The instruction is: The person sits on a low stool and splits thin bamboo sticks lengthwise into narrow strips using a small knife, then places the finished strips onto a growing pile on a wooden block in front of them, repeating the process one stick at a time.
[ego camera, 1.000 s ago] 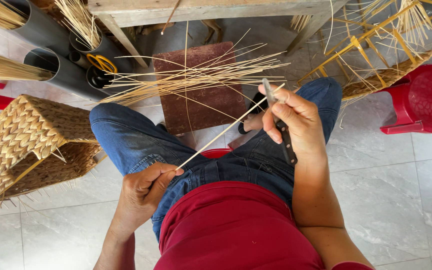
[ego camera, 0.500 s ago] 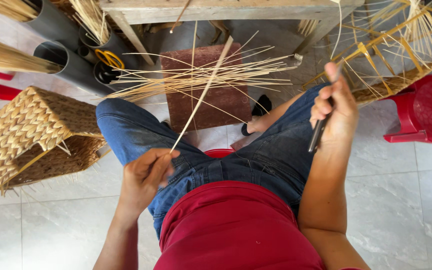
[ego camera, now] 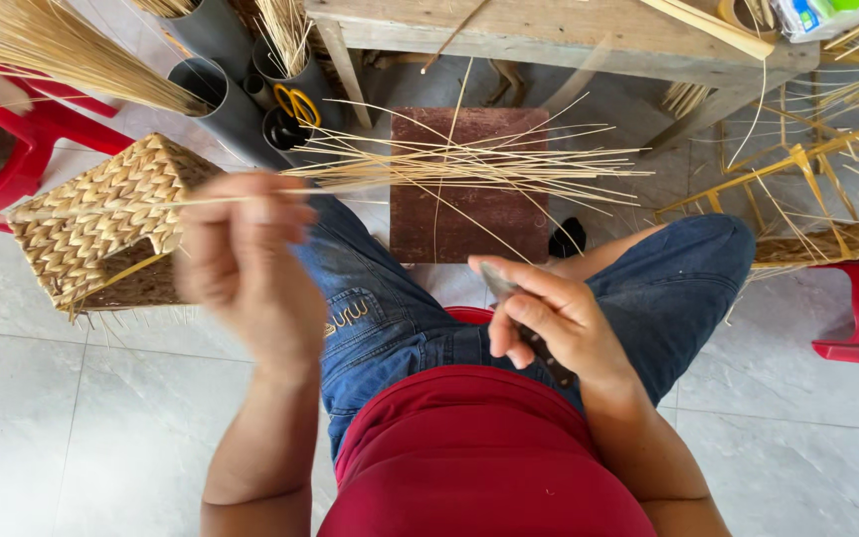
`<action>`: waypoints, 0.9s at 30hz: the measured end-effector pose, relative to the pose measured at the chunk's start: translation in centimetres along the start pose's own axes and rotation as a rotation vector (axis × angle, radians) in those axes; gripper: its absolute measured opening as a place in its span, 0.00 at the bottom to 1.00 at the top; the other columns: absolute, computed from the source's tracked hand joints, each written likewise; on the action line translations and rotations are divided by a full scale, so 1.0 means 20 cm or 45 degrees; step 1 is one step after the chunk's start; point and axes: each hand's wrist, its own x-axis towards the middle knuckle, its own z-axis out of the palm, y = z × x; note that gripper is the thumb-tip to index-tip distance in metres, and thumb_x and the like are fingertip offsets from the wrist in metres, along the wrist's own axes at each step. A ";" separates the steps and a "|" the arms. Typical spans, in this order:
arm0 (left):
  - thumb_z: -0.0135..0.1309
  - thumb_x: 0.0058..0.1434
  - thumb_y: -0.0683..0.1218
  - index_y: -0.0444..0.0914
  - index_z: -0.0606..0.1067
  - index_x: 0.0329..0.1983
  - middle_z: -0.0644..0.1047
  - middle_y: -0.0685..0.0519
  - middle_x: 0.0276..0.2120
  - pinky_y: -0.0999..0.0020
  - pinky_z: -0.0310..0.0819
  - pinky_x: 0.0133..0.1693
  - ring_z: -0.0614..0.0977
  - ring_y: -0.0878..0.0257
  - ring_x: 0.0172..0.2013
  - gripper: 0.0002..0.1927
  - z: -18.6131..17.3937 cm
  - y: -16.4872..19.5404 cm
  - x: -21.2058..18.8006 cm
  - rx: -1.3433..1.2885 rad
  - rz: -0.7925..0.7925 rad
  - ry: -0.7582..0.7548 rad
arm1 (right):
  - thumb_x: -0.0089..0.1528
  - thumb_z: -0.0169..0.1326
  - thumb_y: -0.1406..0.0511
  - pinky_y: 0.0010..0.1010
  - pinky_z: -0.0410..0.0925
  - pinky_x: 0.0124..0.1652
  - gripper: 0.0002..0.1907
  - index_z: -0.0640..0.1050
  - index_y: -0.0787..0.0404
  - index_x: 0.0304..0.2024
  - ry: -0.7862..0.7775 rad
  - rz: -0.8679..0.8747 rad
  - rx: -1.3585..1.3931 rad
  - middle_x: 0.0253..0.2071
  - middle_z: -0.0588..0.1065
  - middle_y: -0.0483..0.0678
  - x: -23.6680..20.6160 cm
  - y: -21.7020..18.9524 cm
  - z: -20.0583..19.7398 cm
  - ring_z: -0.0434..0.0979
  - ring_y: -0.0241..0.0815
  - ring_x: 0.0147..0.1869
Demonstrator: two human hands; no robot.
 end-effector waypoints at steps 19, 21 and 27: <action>0.54 0.75 0.44 0.35 0.77 0.55 0.81 0.44 0.47 0.63 0.77 0.51 0.82 0.49 0.49 0.10 0.05 -0.09 -0.26 0.975 0.214 -0.797 | 0.74 0.45 0.66 0.21 0.64 0.26 0.22 0.70 0.69 0.68 0.353 -0.077 0.078 0.26 0.74 0.50 0.04 0.06 -0.07 0.68 0.34 0.23; 0.54 0.73 0.43 0.34 0.78 0.55 0.82 0.46 0.43 0.67 0.77 0.45 0.83 0.57 0.43 0.11 0.06 -0.15 -0.22 0.746 -0.106 -0.985 | 0.73 0.45 0.65 0.21 0.64 0.26 0.21 0.70 0.69 0.67 0.348 -0.077 0.087 0.27 0.74 0.50 0.04 0.06 -0.06 0.68 0.34 0.23; 0.53 0.71 0.44 0.35 0.81 0.49 0.79 0.55 0.29 0.76 0.74 0.31 0.78 0.73 0.29 0.10 0.05 -0.25 -0.33 0.288 -0.942 -1.048 | 0.74 0.44 0.65 0.20 0.64 0.27 0.21 0.69 0.68 0.68 0.376 -0.084 -0.009 0.29 0.76 0.50 0.03 0.08 -0.07 0.70 0.32 0.25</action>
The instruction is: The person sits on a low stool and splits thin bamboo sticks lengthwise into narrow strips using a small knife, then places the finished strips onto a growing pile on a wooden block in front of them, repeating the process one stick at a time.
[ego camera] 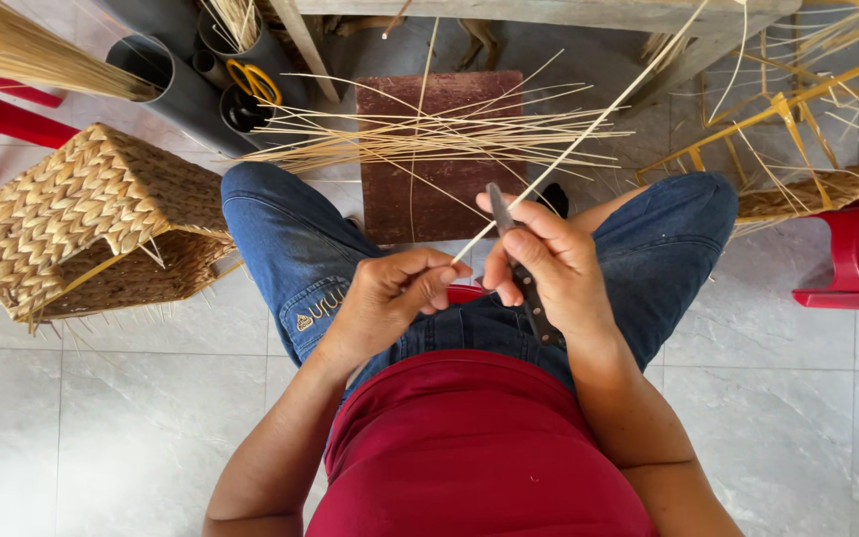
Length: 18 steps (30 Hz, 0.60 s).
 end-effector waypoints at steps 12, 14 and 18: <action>0.56 0.67 0.40 0.35 0.83 0.40 0.78 0.58 0.22 0.78 0.61 0.21 0.69 0.78 0.21 0.06 -0.06 0.15 -0.13 0.330 0.045 0.186 | 0.75 0.45 0.66 0.21 0.63 0.26 0.17 0.72 0.68 0.63 -0.034 -0.006 0.011 0.29 0.76 0.50 0.01 0.03 -0.06 0.70 0.32 0.25; 0.56 0.67 0.40 0.35 0.83 0.40 0.81 0.57 0.25 0.79 0.65 0.24 0.72 0.78 0.23 0.06 -0.07 0.15 -0.15 0.341 0.085 0.191 | 0.74 0.46 0.66 0.21 0.62 0.25 0.17 0.72 0.68 0.63 0.038 -0.022 0.004 0.28 0.75 0.50 0.01 0.02 -0.09 0.69 0.32 0.23; 0.57 0.66 0.40 0.35 0.83 0.40 0.84 0.55 0.28 0.79 0.69 0.26 0.77 0.77 0.26 0.05 -0.09 0.15 -0.18 0.356 0.081 0.201 | 0.73 0.48 0.65 0.22 0.63 0.25 0.18 0.73 0.68 0.62 0.137 -0.041 0.021 0.27 0.75 0.50 0.00 -0.01 -0.13 0.68 0.33 0.23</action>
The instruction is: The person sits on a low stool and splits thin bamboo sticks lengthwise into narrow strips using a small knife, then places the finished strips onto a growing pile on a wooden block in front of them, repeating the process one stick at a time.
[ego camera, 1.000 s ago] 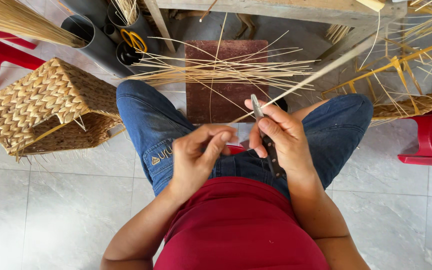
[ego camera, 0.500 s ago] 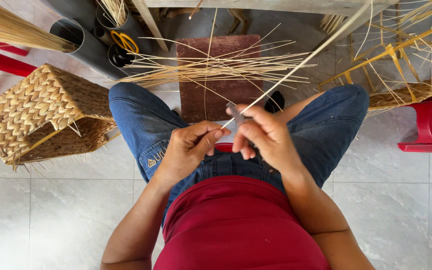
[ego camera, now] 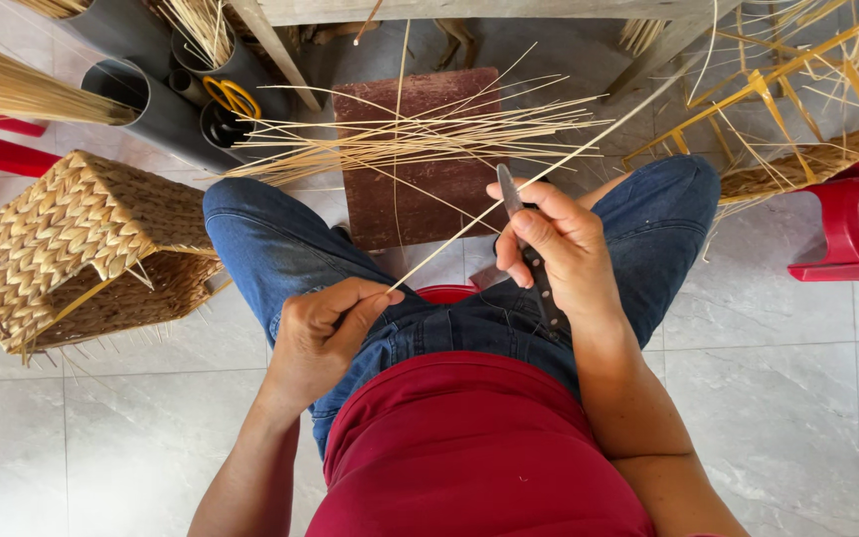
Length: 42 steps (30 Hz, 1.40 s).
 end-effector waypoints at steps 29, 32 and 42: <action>0.55 0.69 0.41 0.36 0.82 0.43 0.68 0.62 0.18 0.78 0.56 0.21 0.65 0.78 0.20 0.07 -0.02 -0.09 -0.02 -0.098 -0.111 0.046 | 0.71 0.45 0.68 0.20 0.65 0.23 0.23 0.67 0.63 0.69 -0.182 0.154 -0.061 0.24 0.76 0.49 -0.08 -0.05 0.04 0.68 0.30 0.20; 0.55 0.69 0.42 0.36 0.82 0.43 0.70 0.62 0.18 0.78 0.57 0.21 0.65 0.78 0.20 0.07 0.03 -0.06 0.02 -0.075 -0.087 0.008 | 0.71 0.44 0.68 0.20 0.66 0.24 0.23 0.65 0.62 0.70 -0.422 0.250 0.033 0.26 0.77 0.50 -0.03 0.01 0.17 0.70 0.31 0.21; 0.56 0.68 0.42 0.36 0.82 0.41 0.82 0.56 0.27 0.78 0.69 0.26 0.76 0.77 0.25 0.05 0.02 -0.03 0.02 0.043 0.086 0.000 | 0.74 0.45 0.67 0.19 0.62 0.24 0.18 0.72 0.68 0.63 -0.306 0.242 0.109 0.26 0.75 0.50 -0.01 0.03 0.09 0.68 0.31 0.22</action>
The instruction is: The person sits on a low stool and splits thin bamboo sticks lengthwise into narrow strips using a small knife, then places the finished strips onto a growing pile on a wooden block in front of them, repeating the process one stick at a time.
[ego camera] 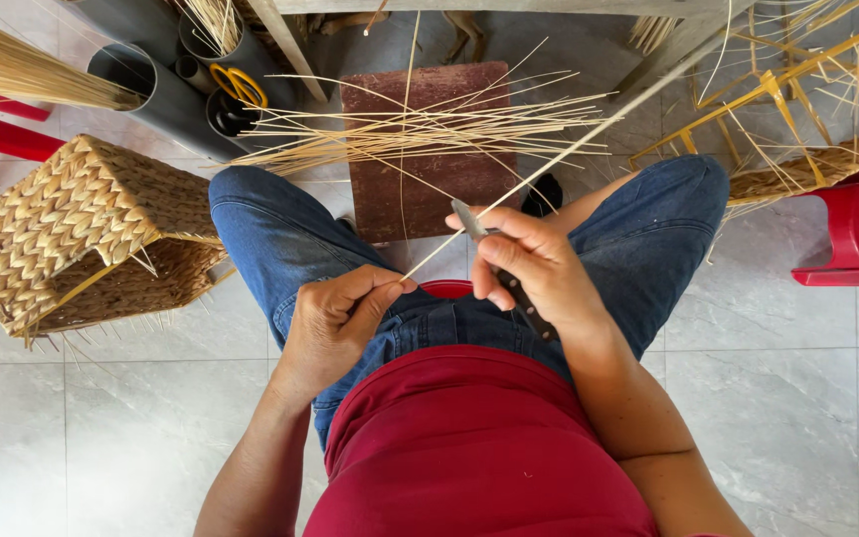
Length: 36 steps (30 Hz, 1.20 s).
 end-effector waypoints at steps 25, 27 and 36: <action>0.55 0.67 0.45 0.37 0.84 0.41 0.72 0.56 0.15 0.74 0.61 0.17 0.69 0.73 0.15 0.09 -0.21 -0.11 -0.11 0.067 -0.468 -0.017 | 0.73 0.50 0.66 0.25 0.62 0.25 0.19 0.73 0.61 0.66 0.808 -0.360 0.293 0.30 0.74 0.49 -0.09 0.08 -0.71 0.69 0.35 0.24; 0.55 0.66 0.45 0.38 0.84 0.42 0.73 0.57 0.16 0.75 0.64 0.19 0.71 0.73 0.16 0.09 -0.20 -0.12 -0.09 0.085 -0.453 0.012 | 0.72 0.50 0.67 0.25 0.63 0.24 0.18 0.73 0.60 0.65 0.894 -0.409 0.238 0.29 0.75 0.48 -0.08 0.10 -0.68 0.69 0.34 0.23; 0.56 0.65 0.41 0.40 0.80 0.44 0.82 0.50 0.34 0.64 0.76 0.32 0.83 0.56 0.32 0.06 0.00 -0.14 0.06 0.559 0.228 0.057 | 0.64 0.61 0.71 0.24 0.63 0.27 0.16 0.81 0.61 0.55 0.357 -0.510 -1.053 0.30 0.72 0.43 0.11 0.21 -0.14 0.68 0.31 0.29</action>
